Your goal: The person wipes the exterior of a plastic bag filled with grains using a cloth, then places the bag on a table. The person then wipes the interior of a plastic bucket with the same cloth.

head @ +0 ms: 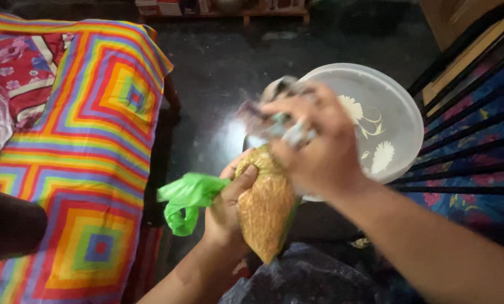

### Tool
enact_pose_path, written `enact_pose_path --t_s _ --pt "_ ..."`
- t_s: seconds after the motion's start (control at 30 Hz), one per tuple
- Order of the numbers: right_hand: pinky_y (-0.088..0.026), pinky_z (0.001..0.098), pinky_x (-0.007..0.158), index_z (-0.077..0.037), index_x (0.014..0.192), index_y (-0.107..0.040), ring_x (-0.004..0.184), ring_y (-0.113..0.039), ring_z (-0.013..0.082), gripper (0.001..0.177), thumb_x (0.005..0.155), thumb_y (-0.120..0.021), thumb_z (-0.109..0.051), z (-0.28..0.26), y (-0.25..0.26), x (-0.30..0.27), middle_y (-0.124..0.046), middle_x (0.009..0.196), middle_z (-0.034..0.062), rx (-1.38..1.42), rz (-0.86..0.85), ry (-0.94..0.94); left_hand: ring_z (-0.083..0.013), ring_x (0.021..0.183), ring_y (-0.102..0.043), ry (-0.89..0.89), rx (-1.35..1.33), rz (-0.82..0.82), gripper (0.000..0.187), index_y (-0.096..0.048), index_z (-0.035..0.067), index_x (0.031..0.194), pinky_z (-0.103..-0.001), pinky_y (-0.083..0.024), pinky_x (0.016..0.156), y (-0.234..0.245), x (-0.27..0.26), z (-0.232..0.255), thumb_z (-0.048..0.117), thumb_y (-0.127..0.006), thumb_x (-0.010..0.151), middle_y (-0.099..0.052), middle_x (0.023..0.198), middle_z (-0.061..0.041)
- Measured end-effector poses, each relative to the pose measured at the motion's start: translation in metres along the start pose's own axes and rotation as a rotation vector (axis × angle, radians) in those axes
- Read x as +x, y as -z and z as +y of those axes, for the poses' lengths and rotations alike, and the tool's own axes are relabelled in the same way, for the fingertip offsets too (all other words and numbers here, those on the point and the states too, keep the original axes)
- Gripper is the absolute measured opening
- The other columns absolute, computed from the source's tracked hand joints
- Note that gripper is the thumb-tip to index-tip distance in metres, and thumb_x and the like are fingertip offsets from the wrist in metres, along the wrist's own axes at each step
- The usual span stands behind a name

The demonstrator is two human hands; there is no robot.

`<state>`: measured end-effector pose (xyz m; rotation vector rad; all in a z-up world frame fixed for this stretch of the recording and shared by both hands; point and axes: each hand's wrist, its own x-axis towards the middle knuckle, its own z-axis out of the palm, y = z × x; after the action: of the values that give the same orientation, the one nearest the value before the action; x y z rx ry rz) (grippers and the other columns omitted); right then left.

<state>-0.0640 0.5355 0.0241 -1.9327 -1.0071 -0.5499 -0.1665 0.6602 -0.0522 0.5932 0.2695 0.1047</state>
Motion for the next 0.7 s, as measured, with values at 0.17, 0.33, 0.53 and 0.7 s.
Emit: enact_pose_path --t_s 0.17,0.33,0.53,0.7 --pt "-0.062 0.028 0.074 -0.007 0.108 -0.07 0.087 -0.074 0.0155 0.022 0.092 -0.078 -0.019 -0.017 0.022 0.0 -0.068 0.106 0.0073 0.259 -0.04 -0.45 -0.0343 0.104 -0.071 0.196 -0.094 0.095 0.053 -0.055 0.003 0.133 -0.047 -0.06 0.092 0.0 0.0 0.03 0.031 -0.056 0.087 -0.07 0.118 -0.022" --pt "-0.059 0.0308 0.083 -0.002 0.118 -0.06 0.093 -0.068 0.0166 0.054 0.075 -0.089 -0.014 -0.036 -0.001 -0.032 -0.067 0.1 0.0083 0.531 -0.064 -0.476 -0.0351 0.112 -0.066 0.268 -0.228 -0.224 0.08 -0.052 -0.001 0.142 -0.048 -0.055 0.098 -0.006 0.002 0.043 0.066 -0.046 0.099 -0.064 0.127 -0.023" --pt "-0.058 0.0264 0.083 -0.002 0.116 -0.061 0.094 -0.07 0.0108 0.047 0.077 -0.087 -0.008 -0.029 -0.01 -0.042 -0.066 0.109 0.0064 0.17 0.014 -0.323 -0.0329 0.123 -0.063 0.274 -0.158 -0.355 0.107 -0.049 -0.002 0.145 -0.047 -0.053 0.105 -0.006 0.005 0.044 0.086 -0.032 0.086 -0.062 0.135 -0.022" --pt "-0.059 0.0251 0.075 -0.006 0.115 -0.062 0.082 -0.071 0.0082 0.045 0.075 -0.084 -0.009 -0.023 -0.001 -0.039 -0.073 0.097 0.0036 0.254 0.048 -0.536 -0.0299 0.113 -0.066 0.203 0.041 -0.004 0.075 -0.053 0.005 0.137 -0.047 -0.057 0.096 0.013 0.018 0.04 0.063 -0.043 0.091 -0.065 0.129 -0.016"
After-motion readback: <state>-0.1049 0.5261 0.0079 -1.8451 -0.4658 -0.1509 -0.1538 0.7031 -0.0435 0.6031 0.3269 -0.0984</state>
